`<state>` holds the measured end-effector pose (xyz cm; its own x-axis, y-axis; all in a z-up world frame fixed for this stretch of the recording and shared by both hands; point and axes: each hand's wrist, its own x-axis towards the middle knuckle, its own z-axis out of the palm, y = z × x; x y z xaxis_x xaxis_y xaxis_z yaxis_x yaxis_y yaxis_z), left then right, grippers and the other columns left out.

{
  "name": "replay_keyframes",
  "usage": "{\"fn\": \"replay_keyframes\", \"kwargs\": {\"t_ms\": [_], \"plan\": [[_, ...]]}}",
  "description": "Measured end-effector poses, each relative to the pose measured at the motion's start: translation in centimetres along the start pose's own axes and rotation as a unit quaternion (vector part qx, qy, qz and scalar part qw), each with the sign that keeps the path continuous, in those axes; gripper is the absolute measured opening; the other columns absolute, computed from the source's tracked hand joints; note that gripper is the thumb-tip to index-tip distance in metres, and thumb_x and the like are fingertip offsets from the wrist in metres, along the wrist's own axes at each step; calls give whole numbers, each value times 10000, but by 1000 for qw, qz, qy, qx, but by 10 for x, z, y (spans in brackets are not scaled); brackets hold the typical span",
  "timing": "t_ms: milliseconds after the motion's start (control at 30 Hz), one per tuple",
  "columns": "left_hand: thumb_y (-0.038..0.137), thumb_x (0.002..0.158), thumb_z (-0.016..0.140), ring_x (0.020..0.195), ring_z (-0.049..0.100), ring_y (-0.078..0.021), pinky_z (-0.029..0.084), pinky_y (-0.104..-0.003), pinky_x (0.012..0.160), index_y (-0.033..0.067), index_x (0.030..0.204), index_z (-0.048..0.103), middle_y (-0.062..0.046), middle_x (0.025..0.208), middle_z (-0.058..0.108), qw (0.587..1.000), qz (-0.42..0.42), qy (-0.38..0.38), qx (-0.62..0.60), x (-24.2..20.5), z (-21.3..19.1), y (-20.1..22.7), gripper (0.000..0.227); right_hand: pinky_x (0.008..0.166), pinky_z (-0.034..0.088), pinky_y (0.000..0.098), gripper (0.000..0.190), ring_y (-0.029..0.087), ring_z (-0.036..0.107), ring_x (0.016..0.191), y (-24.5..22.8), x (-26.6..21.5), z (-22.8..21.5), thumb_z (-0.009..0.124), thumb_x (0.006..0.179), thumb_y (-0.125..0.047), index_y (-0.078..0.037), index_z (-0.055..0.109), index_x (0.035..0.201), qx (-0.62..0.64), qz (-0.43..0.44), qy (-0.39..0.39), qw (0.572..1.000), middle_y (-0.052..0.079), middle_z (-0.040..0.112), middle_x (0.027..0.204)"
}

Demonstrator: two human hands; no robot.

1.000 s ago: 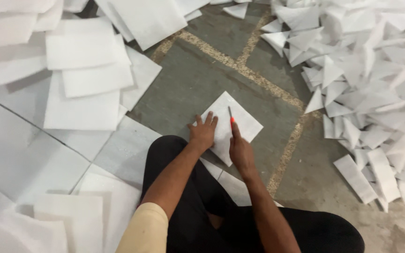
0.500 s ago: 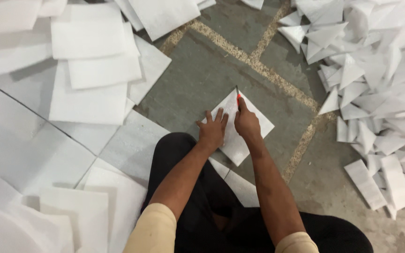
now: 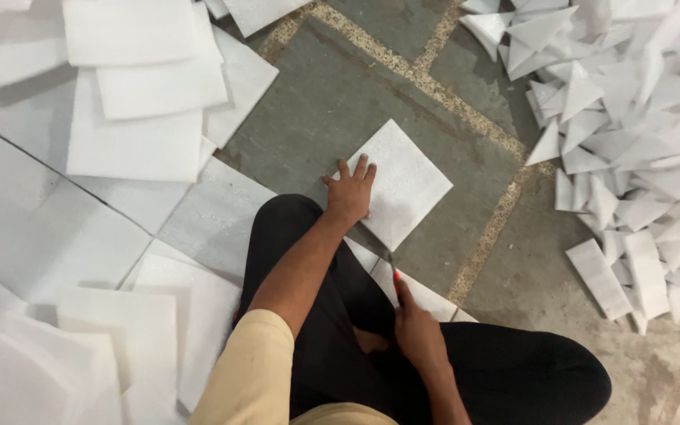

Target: The person sits on the floor and repeatedly cuts square white foam sheets into smaller pieces using a red utility knife. The cut pieces are discarded to the side, and the person continues the process with new sheets from a nearby pile.

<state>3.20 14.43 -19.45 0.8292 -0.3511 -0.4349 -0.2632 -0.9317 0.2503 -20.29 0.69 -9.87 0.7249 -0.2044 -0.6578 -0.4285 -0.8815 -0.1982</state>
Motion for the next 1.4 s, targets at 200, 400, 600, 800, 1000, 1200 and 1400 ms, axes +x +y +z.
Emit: {"fn": "replay_keyframes", "kwargs": {"t_ms": [200,400,600,800,1000,1200,1400], "plan": [[338,1093,648,1240,614,-314,557,-519,1004,132,1351,574,-107,1416,541,997,43,55,-36,1,68,13,339,818,529,577,654,475,702,909,-7,-13,-14,486,980,-202,-262,274,1596,61,-32,60,996,273,726,1002],[474,757,854,1457,257,-395,341,-691,1087,212,1535,332,-62,1622,228,998,13,55,33,5,25,6,973,742,547,556,630,470,715,817,-16,47,-18,489,1001,-203,-239,297,1600,102,-72,120,985,292,725,918],[535,662,915,1500,186,-461,325,-737,1086,241,1614,236,-52,1707,102,1000,0,10,5,-11,-14,14,1206,679,519,607,618,521,674,783,-37,153,-43,549,974,-158,-168,374,1567,94,-188,247,946,294,706,877],[539,663,907,1489,191,-472,347,-749,1061,242,1614,253,-61,1705,123,1000,1,19,9,-11,-10,14,1192,672,544,584,592,485,690,740,-65,228,-73,560,966,-151,-157,419,1541,55,-195,275,940,272,715,830],[562,667,896,1481,189,-474,343,-759,1055,240,1613,233,-56,1701,111,1000,4,4,6,-10,-16,13,1199,675,539,589,580,491,683,729,-76,254,-82,553,957,-160,-143,432,1524,34,-193,261,945,276,713,829],[568,674,885,1492,213,-464,357,-743,1065,235,1616,252,-62,1709,134,1000,6,20,9,-17,-13,14,1183,723,531,617,528,516,676,798,-44,182,-55,520,984,-195,-211,458,1508,43,-171,214,961,293,707,873],[610,687,864,1481,198,-469,350,-740,1062,233,1608,225,-72,1702,113,1000,3,-8,18,-13,-19,13,1182,795,529,593,682,495,697,875,3,17,-3,486,957,-214,-268,265,1600,35,-31,41,998,306,715,938]]}}
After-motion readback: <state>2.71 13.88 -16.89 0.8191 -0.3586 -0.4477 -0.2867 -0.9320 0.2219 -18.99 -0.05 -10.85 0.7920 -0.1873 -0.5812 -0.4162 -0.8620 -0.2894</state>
